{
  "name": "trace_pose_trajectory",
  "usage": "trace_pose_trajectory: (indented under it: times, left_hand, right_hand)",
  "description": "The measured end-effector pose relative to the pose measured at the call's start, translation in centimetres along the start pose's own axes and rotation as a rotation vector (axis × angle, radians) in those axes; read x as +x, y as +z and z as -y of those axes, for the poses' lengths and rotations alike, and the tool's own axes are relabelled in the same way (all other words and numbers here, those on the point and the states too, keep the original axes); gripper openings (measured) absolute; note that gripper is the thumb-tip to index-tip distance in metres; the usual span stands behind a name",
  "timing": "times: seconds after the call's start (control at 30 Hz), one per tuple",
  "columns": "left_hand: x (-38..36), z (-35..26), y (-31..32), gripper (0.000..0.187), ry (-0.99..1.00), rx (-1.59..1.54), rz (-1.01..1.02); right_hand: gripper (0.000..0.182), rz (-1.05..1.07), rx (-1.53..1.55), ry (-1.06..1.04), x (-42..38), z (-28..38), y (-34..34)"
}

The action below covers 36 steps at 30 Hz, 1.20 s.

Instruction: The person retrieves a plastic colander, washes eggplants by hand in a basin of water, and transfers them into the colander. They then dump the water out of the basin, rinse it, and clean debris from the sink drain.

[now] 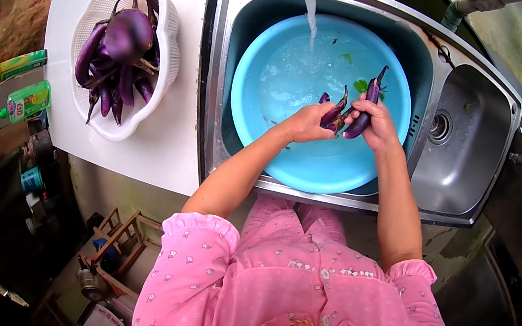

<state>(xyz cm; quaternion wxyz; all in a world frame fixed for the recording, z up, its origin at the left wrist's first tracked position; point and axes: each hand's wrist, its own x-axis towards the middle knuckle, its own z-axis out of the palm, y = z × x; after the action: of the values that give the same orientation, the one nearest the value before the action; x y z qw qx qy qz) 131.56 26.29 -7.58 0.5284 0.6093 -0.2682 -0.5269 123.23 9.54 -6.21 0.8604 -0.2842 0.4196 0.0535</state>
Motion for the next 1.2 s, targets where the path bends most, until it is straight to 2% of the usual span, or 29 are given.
trace_pose_trajectory:
  times: [0.07,0.1,0.13,0.2,0.23,0.27,0.33,0.37,0.4,0.43,0.47,0.5,0.53,0.57,0.6,0.67,0.7,0.8,0.87,0.93,0.97,1.03,1.1,1.13,1.2]
  left_hand:
    - [-0.3,-0.3,-1.0,0.037,-0.071,-0.094,-0.044]
    - [-0.5,-0.4,-1.7,0.033,-0.146,-0.188,-0.088]
    - [-0.8,-0.4,-2.4,0.033,-0.146,-0.186,-0.095]
    - [-0.8,-0.5,-4.2,0.027,-0.176,-0.801,-0.434]
    - [-0.1,0.1,-4.5,0.021,-0.203,-0.813,-0.555]
    - [0.6,1.4,-4.7,0.021,-0.198,-0.812,-0.556]
    - [2.2,4.6,-5.1,0.021,-0.372,-0.334,-0.76]
    - [2.7,5.5,-5.3,0.027,-0.448,-0.008,-0.804]
    - [2.9,6.4,-5.3,0.032,-0.527,0.314,-0.784]
    - [3.1,7.2,-4.6,0.032,-0.483,0.455,-0.848]
    - [3.2,7.7,-4.1,0.032,-0.439,0.595,-0.91]
    - [3.4,8.1,-4.1,0.032,-0.429,0.589,-0.915]
    - [3.4,8.3,-3.9,0.03,-0.379,0.245,-0.889]
    - [3.4,7.8,-3.9,0.029,-0.317,-0.097,-0.848]
    - [2.7,5.6,-3.8,0.029,-0.302,-0.104,-0.854]
    - [-0.9,-0.8,-2.8,0.025,-0.168,-0.537,-0.622]
    - [-2.2,-2.1,-2.7,0.025,-0.147,-0.536,-0.627]
    - [-5.0,-5.2,-2.3,0.034,-0.04,-0.687,-0.436]
    - [-6.6,-7.3,-1.8,0.037,0.02,-0.722,-0.378]
    - [-7.9,-9.2,-1.4,0.038,0.028,-0.75,-0.376]
    - [-8.2,-9.3,-1.3,0.037,0.046,-0.752,-0.388]
    - [-9.5,-10.4,-1.5,0.034,0.028,-0.77,-0.438]
    - [-10.4,-11.9,-2.1,0.03,0.13,-0.79,-0.525]
    - [-11.1,-12.4,-2.9,0.029,0.156,-0.754,-0.524]
    - [-14.5,-16.7,-5.4,0.028,0.095,-0.595,-0.527]
  right_hand:
    - [0.015,0.045,-0.009,-0.113,-0.2,1.1,1.0]
    - [0.016,-0.014,-0.018,-0.189,-0.4,1.6,2.0]
    - [0.016,-0.007,-0.019,-0.187,0.1,1.2,1.8]
    - [0.023,-0.157,-0.614,-0.314,2.0,-0.4,1.4]
    - [0.031,-0.219,-0.859,-0.257,2.8,-1.5,1.4]
    - [0.034,-0.276,-1.17,-0.402,4.9,-3.9,0.0]
    - [0.034,-0.302,-1.395,-0.515,6.3,-6.3,-0.2]
    - [0.034,-0.3,-1.398,-0.522,7.0,-7.6,-1.0]
    - [0.033,-0.36,-1.536,-0.609,7.7,-8.4,-1.7]
    - [0.033,-0.423,-1.671,-0.698,8.5,-9.0,-2.4]
    - [0.033,-0.423,-1.675,-0.709,8.6,-8.5,-1.9]
    - [0.034,-0.373,-1.559,-0.594,8.5,-7.9,-1.3]
    - [0.036,-0.322,-1.444,-0.478,8.0,-7.2,-0.8]
    - [0.034,-0.233,-1.325,-0.482,6.6,-6.1,0.5]
    - [0.034,-0.231,-1.335,-0.496,4.5,-4.8,2.4]
    - [0.03,-0.09,-1.068,-0.56,-0.2,-3.1,6.1]
    - [0.03,-0.08,-1.102,-0.643,-1.4,-3.0,6.6]
    - [0.034,-0.018,-1.223,-0.85,-3.5,-3.0,8.1]
    - [0.039,-0.002,-1.133,-0.88,-4.8,-3.0,9.6]
    - [0.044,0.087,-1.235,-0.941,-5.4,-2.1,10.3]
    - [0.046,0.154,-1.236,-0.951,-6.1,-1.4,11.3]
    - [0.06,0.324,-1.244,-0.79,-8.0,-0.2,12.8]
    - [0.076,0.481,-1.197,-0.629,-9.6,0.5,14.7]
    - [0.076,0.495,-1.206,-0.634,-9.9,0.5,15.3]
    - [0.079,0.504,-1.382,-0.838,-10.0,0.7,16.5]
